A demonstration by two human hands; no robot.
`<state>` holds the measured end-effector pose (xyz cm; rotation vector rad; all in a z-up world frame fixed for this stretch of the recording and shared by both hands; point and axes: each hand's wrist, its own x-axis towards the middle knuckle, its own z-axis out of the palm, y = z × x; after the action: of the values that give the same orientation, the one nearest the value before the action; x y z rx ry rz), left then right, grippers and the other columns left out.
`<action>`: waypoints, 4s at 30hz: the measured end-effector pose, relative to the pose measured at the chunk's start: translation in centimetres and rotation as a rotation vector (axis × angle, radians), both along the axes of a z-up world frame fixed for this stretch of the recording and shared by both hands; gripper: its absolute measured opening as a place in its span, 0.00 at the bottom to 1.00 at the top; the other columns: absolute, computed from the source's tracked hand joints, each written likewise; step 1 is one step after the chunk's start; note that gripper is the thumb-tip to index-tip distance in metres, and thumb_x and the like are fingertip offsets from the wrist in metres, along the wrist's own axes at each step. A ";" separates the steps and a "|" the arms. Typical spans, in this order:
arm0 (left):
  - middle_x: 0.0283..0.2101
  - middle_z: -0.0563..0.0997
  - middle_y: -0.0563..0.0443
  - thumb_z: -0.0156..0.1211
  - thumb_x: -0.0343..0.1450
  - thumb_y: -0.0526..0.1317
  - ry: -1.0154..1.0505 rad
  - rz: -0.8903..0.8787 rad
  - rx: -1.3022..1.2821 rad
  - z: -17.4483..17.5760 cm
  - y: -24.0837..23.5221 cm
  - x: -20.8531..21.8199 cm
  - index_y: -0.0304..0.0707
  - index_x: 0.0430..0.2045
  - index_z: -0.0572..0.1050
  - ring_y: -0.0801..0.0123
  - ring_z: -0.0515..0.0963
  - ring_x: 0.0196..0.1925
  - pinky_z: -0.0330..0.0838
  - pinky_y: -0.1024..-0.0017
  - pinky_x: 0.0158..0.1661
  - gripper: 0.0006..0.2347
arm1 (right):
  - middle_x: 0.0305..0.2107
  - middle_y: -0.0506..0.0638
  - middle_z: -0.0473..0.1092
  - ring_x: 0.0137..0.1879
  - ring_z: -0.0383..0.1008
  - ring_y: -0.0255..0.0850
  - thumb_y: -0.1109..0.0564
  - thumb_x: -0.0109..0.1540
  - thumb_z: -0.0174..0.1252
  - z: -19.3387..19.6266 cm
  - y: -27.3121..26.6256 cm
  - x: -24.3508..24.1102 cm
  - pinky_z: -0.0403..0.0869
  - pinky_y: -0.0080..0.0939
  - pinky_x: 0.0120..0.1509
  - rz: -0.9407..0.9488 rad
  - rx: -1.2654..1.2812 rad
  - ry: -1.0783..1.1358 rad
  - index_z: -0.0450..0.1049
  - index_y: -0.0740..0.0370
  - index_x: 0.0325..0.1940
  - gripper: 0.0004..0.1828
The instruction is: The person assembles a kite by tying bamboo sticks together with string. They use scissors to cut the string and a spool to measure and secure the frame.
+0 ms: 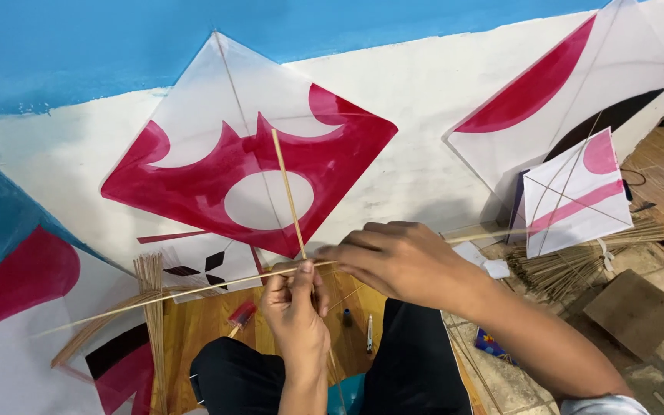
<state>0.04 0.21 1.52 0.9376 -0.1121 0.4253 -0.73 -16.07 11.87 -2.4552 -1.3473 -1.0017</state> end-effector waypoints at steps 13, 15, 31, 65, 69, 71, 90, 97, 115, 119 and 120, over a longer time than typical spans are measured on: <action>0.27 0.82 0.36 0.65 0.71 0.33 0.060 -0.051 -0.052 -2.5 0.7 0.7 0.26 0.28 0.78 0.68 0.69 0.14 0.63 0.74 0.16 0.06 | 0.40 0.43 0.78 0.42 0.79 0.39 0.62 0.68 0.53 -0.9 -0.1 1.3 0.74 0.40 0.27 -0.020 0.023 0.112 0.78 0.50 0.54 0.14; 0.27 0.82 0.36 0.65 0.71 0.34 0.058 -0.024 -0.039 -2.5 0.6 0.6 0.24 0.29 0.79 0.70 0.69 0.12 0.60 0.76 0.14 0.07 | 0.38 0.45 0.77 0.38 0.78 0.40 0.66 0.64 0.56 -0.9 -0.2 1.5 0.69 0.39 0.21 0.010 -0.021 0.008 0.78 0.52 0.54 0.17; 0.27 0.82 0.39 0.64 0.72 0.37 0.083 -0.023 -0.057 -1.4 0.7 -0.2 0.25 0.33 0.81 0.71 0.68 0.11 0.55 0.78 0.10 0.08 | 0.37 0.43 0.77 0.39 0.78 0.40 0.64 0.65 0.58 -0.9 0.3 1.6 0.70 0.40 0.24 0.041 0.011 0.056 0.79 0.53 0.52 0.13; 0.19 0.66 0.49 0.55 0.73 0.31 -0.012 0.072 -0.088 0.0 0.3 -1.4 0.33 0.23 0.71 0.74 0.61 0.14 0.57 0.78 0.10 0.07 | 0.42 0.42 0.75 0.31 0.72 0.41 0.67 0.63 0.55 -0.4 0.9 -1.1 0.65 0.39 0.21 -0.013 -0.068 -0.078 0.76 0.50 0.56 0.20; 0.19 0.65 0.53 0.58 0.73 0.35 -0.022 0.094 -0.066 0.1 0.1 -1.0 0.36 0.23 0.72 0.75 0.59 0.11 0.53 0.77 0.10 0.07 | 0.40 0.40 0.74 0.39 0.69 0.40 0.64 0.64 0.56 -0.9 1.0 -1.5 0.67 0.37 0.24 -0.137 -0.115 -0.188 0.76 0.47 0.57 0.19; 0.16 0.64 0.53 0.58 0.73 0.35 0.029 0.098 -0.071 0.3 0.2 -0.4 0.35 0.23 0.73 0.75 0.58 0.12 0.50 0.75 0.12 0.07 | 0.43 0.47 0.74 0.45 0.73 0.46 0.62 0.66 0.53 -1.6 1.3 -2.4 0.72 0.49 0.43 -0.090 -0.035 -0.320 0.76 0.51 0.56 0.15; 0.30 0.77 0.48 0.62 0.74 0.40 0.076 -0.066 -0.021 3.5 0.9 8.5 0.36 0.32 0.76 0.69 0.69 0.14 0.57 0.73 0.16 0.07 | 0.28 0.50 0.73 0.31 0.74 0.38 0.50 0.71 0.43 -26.0 7.9 -2.3 0.77 0.37 0.40 0.130 1.120 1.287 0.71 0.65 0.59 0.20; 0.35 0.79 0.42 0.56 0.74 0.31 0.072 -0.108 -0.023 3.2 0.7 8.2 0.28 0.36 0.75 0.64 0.72 0.19 0.68 0.68 0.24 0.03 | 0.27 0.51 0.73 0.28 0.74 0.39 0.53 0.71 0.43 -26.5 8.0 -1.9 0.77 0.36 0.36 0.169 1.172 1.265 0.71 0.66 0.57 0.18; 0.33 0.81 0.40 0.58 0.72 0.29 0.003 -0.027 0.026 3.0 1.1 10.3 0.26 0.39 0.78 0.66 0.78 0.20 0.76 0.72 0.22 0.06 | 0.34 0.59 0.74 0.43 0.75 0.57 0.67 0.57 0.62 -10.3 -0.7 3.8 0.75 0.53 0.48 -0.377 0.660 0.147 0.77 0.67 0.55 0.21; 0.33 0.81 0.39 0.59 0.72 0.29 -0.026 -0.022 0.046 2.6 1.4 11.5 0.27 0.39 0.79 0.67 0.77 0.19 0.75 0.73 0.21 0.06 | 0.43 0.52 0.73 0.54 0.72 0.50 0.62 0.59 0.65 -6.7 -3.9 7.9 0.70 0.49 0.57 -0.450 0.500 -0.176 0.77 0.59 0.58 0.22; 0.33 0.81 0.39 0.59 0.72 0.29 -0.036 -0.026 0.055 2.5 1.4 11.6 0.27 0.40 0.79 0.67 0.77 0.19 0.74 0.73 0.21 0.06 | 0.49 0.50 0.72 0.60 0.71 0.50 0.57 0.59 0.67 -6.5 -4.7 9.3 0.69 0.50 0.61 -0.514 0.424 -0.300 0.76 0.54 0.60 0.24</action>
<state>11.67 1.61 3.98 0.9813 -0.1693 0.4167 8.55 -20.73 5.38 -2.4122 -0.4659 -1.6243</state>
